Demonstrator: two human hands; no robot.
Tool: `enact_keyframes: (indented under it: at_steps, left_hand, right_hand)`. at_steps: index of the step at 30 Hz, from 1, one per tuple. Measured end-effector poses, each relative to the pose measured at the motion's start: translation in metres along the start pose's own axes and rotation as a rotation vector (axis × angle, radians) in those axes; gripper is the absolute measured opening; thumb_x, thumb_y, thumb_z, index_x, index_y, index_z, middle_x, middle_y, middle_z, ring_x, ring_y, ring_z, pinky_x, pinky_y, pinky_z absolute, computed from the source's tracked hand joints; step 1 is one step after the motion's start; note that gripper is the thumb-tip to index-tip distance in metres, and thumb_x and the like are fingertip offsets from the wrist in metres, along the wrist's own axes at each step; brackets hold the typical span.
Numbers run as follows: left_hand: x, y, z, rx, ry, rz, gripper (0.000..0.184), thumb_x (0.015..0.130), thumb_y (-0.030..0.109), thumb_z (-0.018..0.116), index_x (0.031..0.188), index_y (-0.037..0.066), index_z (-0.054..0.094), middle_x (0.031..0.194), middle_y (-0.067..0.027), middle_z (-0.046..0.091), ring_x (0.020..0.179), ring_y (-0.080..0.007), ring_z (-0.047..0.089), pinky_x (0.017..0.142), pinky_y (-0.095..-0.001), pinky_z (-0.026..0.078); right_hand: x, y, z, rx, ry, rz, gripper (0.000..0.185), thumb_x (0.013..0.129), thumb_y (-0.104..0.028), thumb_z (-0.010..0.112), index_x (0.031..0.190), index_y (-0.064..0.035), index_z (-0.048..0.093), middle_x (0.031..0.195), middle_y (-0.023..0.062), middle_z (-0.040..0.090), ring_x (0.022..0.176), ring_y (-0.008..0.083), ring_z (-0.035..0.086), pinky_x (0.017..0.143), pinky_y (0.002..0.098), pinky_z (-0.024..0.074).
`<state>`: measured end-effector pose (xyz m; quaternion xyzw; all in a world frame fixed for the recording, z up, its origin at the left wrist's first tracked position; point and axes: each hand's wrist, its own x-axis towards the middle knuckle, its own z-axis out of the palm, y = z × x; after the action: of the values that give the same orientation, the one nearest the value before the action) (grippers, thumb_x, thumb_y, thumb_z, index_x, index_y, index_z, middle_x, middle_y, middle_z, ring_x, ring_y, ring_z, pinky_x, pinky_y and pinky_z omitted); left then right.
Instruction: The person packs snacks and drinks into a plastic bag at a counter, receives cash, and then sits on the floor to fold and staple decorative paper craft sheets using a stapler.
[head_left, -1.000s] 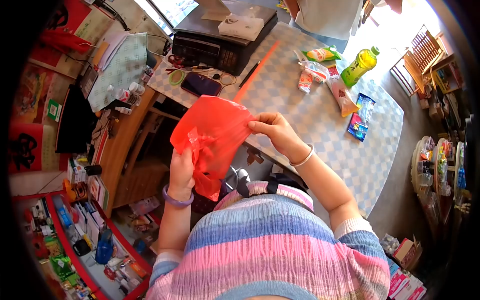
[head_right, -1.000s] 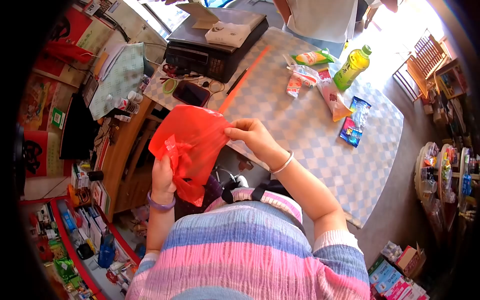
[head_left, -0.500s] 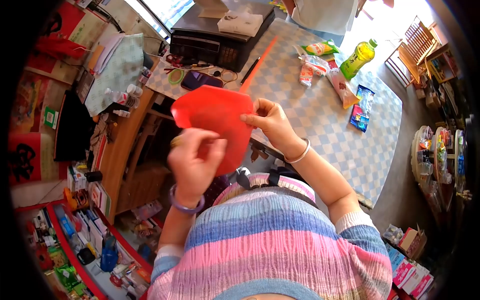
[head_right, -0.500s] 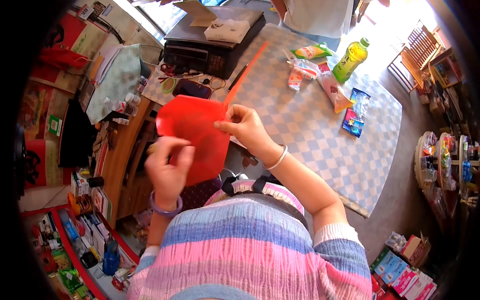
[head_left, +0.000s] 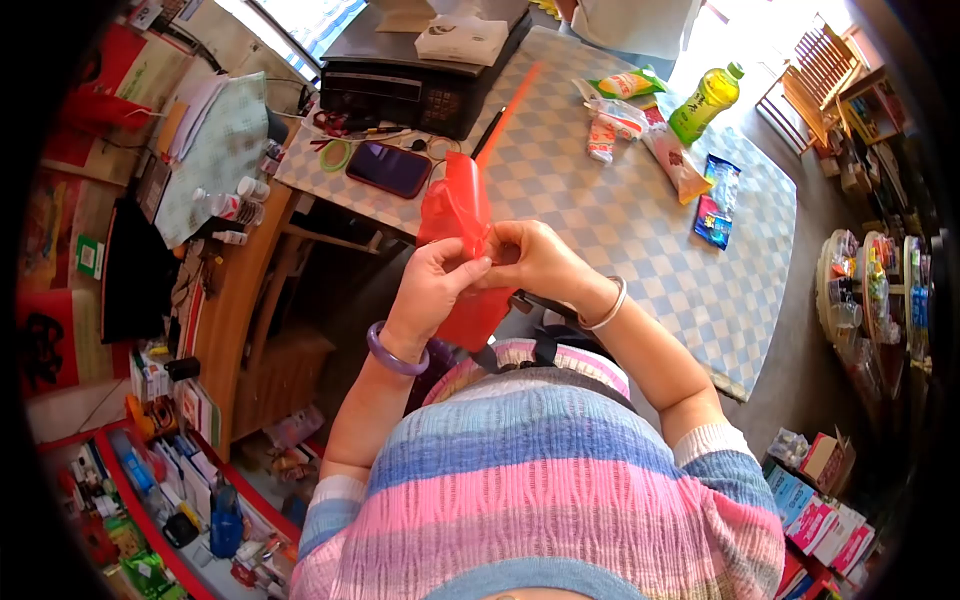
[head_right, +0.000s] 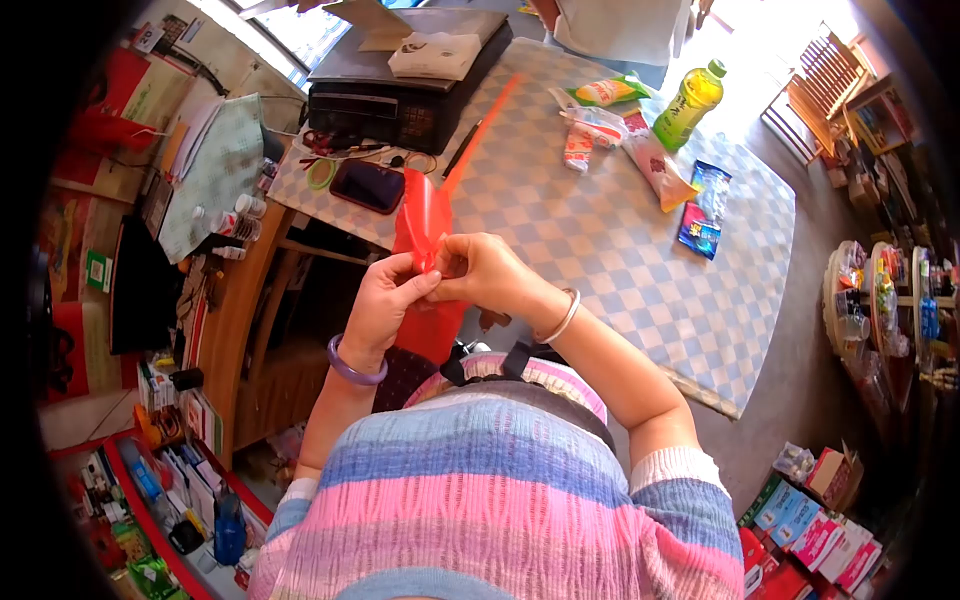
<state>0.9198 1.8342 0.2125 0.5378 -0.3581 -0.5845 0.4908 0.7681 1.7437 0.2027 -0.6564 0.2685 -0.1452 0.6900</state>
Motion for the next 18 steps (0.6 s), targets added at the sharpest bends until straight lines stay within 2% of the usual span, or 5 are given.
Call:
enact_keyframes:
  at_steps: [2, 6, 9, 13, 18]
  left_hand:
    - [0.003, 0.000, 0.001, 0.003, -0.024, -0.004, 0.012, 0.083, 0.011, 0.061, 0.090, 0.000, 0.061, 0.073, -0.0024, 0.062, 0.062, -0.0061, 0.055, 0.056, -0.0180, 0.043]
    - [0.008, -0.001, 0.001, -0.028, -0.001, 0.026, 0.008, 0.084, 0.009, 0.059, 0.084, 0.002, 0.061, 0.068, -0.0015, 0.060, 0.057, -0.0065, 0.053, 0.054, -0.0178, 0.040]
    - [0.007, 0.001, -0.003, -0.009, 0.053, 0.091, 0.008, 0.083, 0.004, 0.056, 0.075, 0.003, 0.057, 0.066, -0.0004, 0.056, 0.057, -0.0068, 0.053, 0.054, -0.0180, 0.040]
    - [0.006, -0.007, -0.005, 0.037, 0.099, 0.209, 0.005, 0.081, 0.000, 0.055, 0.077, 0.002, 0.054, 0.069, -0.0003, 0.056, 0.059, -0.0054, 0.051, 0.055, -0.0181, 0.041]
    - [0.005, -0.005, 0.030, -0.068, 0.119, 0.199, 0.007, 0.080, -0.001, 0.057, 0.083, 0.005, 0.054, 0.071, 0.0010, 0.054, 0.060, -0.0051, 0.051, 0.055, -0.0176, 0.041]
  right_hand:
    - [0.000, 0.011, -0.006, 0.076, -0.046, -0.042, 0.017, 0.072, -0.007, 0.070, 0.072, -0.0015, 0.054, 0.067, 0.0019, 0.059, 0.061, 0.0074, 0.055, 0.055, 0.0222, 0.0455]
    - [-0.011, 0.018, -0.013, 0.743, -0.050, 0.061, 0.016, 0.077, -0.002, 0.066, 0.073, -0.0058, 0.050, 0.075, 0.0041, 0.060, 0.068, 0.0110, 0.059, 0.061, 0.0214, 0.0487]
    - [-0.016, 0.029, -0.021, 0.835, 0.191, 0.048, 0.015, 0.078, -0.002, 0.064, 0.074, -0.0058, 0.050, 0.076, 0.0043, 0.059, 0.068, 0.0120, 0.059, 0.062, 0.0221, 0.0487]
    - [-0.024, 0.030, -0.017, 0.743, 0.399, 0.059, 0.012, 0.079, -0.006, 0.062, 0.085, -0.0023, 0.053, 0.078, 0.0053, 0.059, 0.072, 0.0123, 0.059, 0.063, 0.0216, 0.0485]
    - [-0.019, 0.035, 0.009, 0.453, 0.279, 0.071, 0.013, 0.075, -0.007, 0.062, 0.082, -0.0057, 0.051, 0.065, -0.0007, 0.054, 0.056, 0.0082, 0.052, 0.047, 0.0196, 0.0396]
